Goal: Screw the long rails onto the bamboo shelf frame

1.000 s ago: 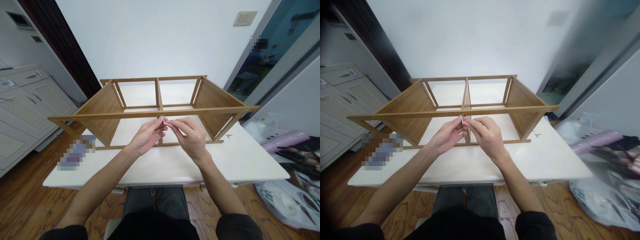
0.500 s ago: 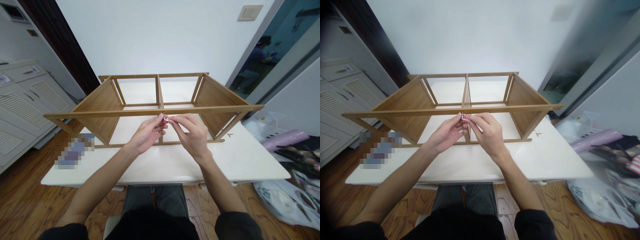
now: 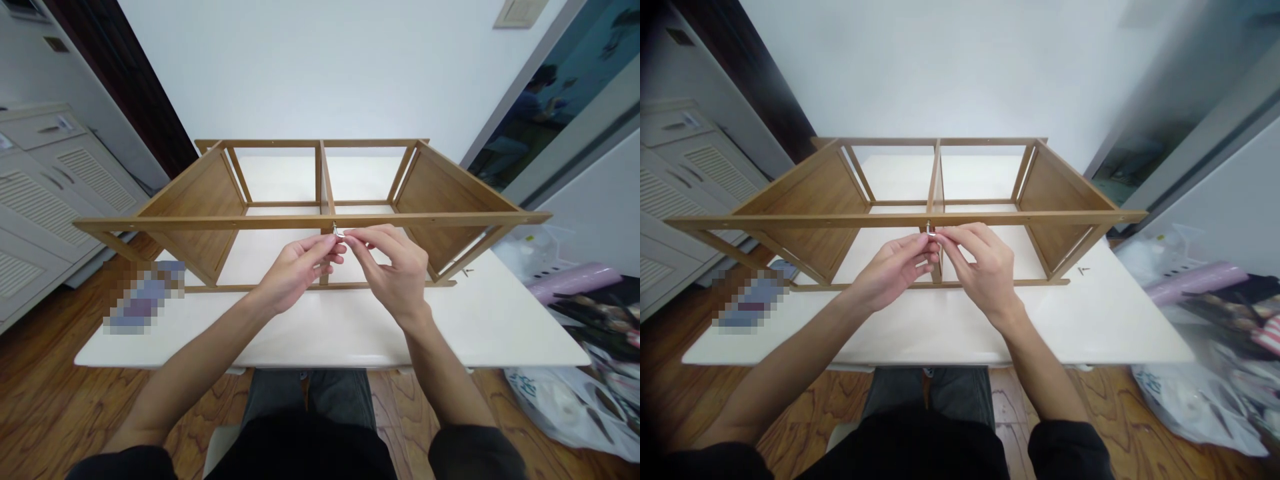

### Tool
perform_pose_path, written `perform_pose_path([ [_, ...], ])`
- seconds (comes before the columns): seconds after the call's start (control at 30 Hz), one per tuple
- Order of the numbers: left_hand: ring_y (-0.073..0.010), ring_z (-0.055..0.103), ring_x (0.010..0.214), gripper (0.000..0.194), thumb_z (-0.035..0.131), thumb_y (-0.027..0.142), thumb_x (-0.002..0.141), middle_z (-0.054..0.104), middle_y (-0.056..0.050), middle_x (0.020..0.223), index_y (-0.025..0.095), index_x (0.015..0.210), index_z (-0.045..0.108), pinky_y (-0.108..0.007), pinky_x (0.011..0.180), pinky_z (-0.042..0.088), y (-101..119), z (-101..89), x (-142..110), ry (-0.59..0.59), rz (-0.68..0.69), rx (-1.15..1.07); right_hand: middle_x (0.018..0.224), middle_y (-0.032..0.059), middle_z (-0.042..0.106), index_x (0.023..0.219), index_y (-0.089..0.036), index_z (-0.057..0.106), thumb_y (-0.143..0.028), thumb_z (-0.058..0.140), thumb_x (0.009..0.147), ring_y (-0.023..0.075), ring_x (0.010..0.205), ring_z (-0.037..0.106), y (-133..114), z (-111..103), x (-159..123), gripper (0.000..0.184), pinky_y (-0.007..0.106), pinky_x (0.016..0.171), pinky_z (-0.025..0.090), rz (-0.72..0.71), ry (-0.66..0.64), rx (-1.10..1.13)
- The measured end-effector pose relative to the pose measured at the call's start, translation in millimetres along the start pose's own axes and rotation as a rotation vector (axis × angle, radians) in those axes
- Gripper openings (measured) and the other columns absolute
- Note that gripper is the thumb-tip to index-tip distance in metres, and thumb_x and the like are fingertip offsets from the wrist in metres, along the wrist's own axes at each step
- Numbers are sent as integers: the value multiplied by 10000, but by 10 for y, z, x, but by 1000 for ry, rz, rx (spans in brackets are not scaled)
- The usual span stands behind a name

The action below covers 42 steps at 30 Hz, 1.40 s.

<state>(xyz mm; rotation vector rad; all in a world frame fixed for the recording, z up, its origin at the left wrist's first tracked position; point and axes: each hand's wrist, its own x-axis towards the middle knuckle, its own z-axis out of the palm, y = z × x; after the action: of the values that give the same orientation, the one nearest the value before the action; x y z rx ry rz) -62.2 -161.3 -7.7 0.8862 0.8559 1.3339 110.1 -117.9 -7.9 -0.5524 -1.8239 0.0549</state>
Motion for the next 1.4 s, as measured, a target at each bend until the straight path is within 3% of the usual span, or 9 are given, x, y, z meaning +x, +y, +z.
perform_pose_path([
  [0.17, -95, 496, 571, 285, 860, 424, 833, 574, 35, 609, 177, 798, 723, -246, 583, 404, -40, -48, -101, 102, 243, 355, 950, 26, 815, 1027, -254, 786, -182, 727, 967, 170, 824, 756, 16, 23, -2, 110, 303, 780, 632, -17, 10, 23],
  [0.27, -105, 528, 641, 225, 862, 323, 837, 592, 35, 691, 207, 821, 670, -235, 632, 427, -112, -81, -88, 237, 407, 438, 956, 22, 818, 1045, -264, 781, -168, 726, 962, 176, 831, 757, 29, 40, -3, 138, 315, 785, 632, -25, 9, 43],
  [0.37, -135, 593, 785, 228, 873, 294, 820, 660, 4, 843, 221, 907, 675, -237, 727, 467, -187, -124, -1, 288, 488, 450, 988, 30, 820, 1099, -259, 762, -114, 730, 943, 172, 866, 759, 44, 61, -11, 215, 306, 805, 626, -57, -2, 75],
  [0.43, -147, 605, 842, 241, 874, 304, 819, 670, -11, 906, 220, 936, 681, -240, 762, 477, -209, -153, 82, 262, 506, 435, 1024, 31, 819, 1172, -270, 742, -76, 719, 937, 170, 882, 757, 51, 71, -16, 306, 304, 804, 623, -86, -5, 86],
  [0.6, -138, 616, 780, 317, 893, 406, 797, 644, 4, 800, 210, 897, 665, -246, 734, 481, -165, -198, 302, 140, 519, 305, 1019, 38, 799, 1302, -298, 706, -12, 668, 923, 175, 851, 737, 77, 75, -20, 476, 316, 757, 617, -154, -45, 52],
  [0.8, -93, 584, 639, 316, 825, 438, 870, 638, 28, 782, 207, 927, 616, -239, 641, 500, -166, -190, 475, 16, 716, 311, 972, 57, 778, 1224, -218, 726, 60, 641, 873, 160, 806, 708, 89, 63, 13, 456, 302, 723, 610, -210, -115, 24],
  [1.07, -106, 608, 689, 209, 802, 295, 897, 638, 1, 840, 207, 975, 630, -238, 634, 514, -116, -245, 508, -102, 803, 391, 945, 45, 784, 1223, -177, 700, 78, 659, 861, 141, 803, 722, 7, 16, 106, 444, 265, 706, 630, -139, -192, 119],
  [1.27, -137, 612, 748, 172, 792, 206, 883, 646, -39, 823, 174, 989, 660, -247, 643, 535, -9, -249, 493, -188, 812, 391, 1099, 80, 798, 1313, -103, 630, 72, 632, 893, 125, 1014, 738, 34, -120, 81, 454, 244, 940, 610, 0, -414, 248],
  [1.4, -141, 608, 741, 189, 798, 171, 864, 648, -43, 801, 158, 989, 659, -254, 645, 542, 26, -221, 480, -206, 808, 371, 1070, 74, 799, 1300, -116, 648, -47, 621, 989, 121, 1046, 737, 37, -200, 95, 319, 224, 973, 584, 30, -498, 242],
])
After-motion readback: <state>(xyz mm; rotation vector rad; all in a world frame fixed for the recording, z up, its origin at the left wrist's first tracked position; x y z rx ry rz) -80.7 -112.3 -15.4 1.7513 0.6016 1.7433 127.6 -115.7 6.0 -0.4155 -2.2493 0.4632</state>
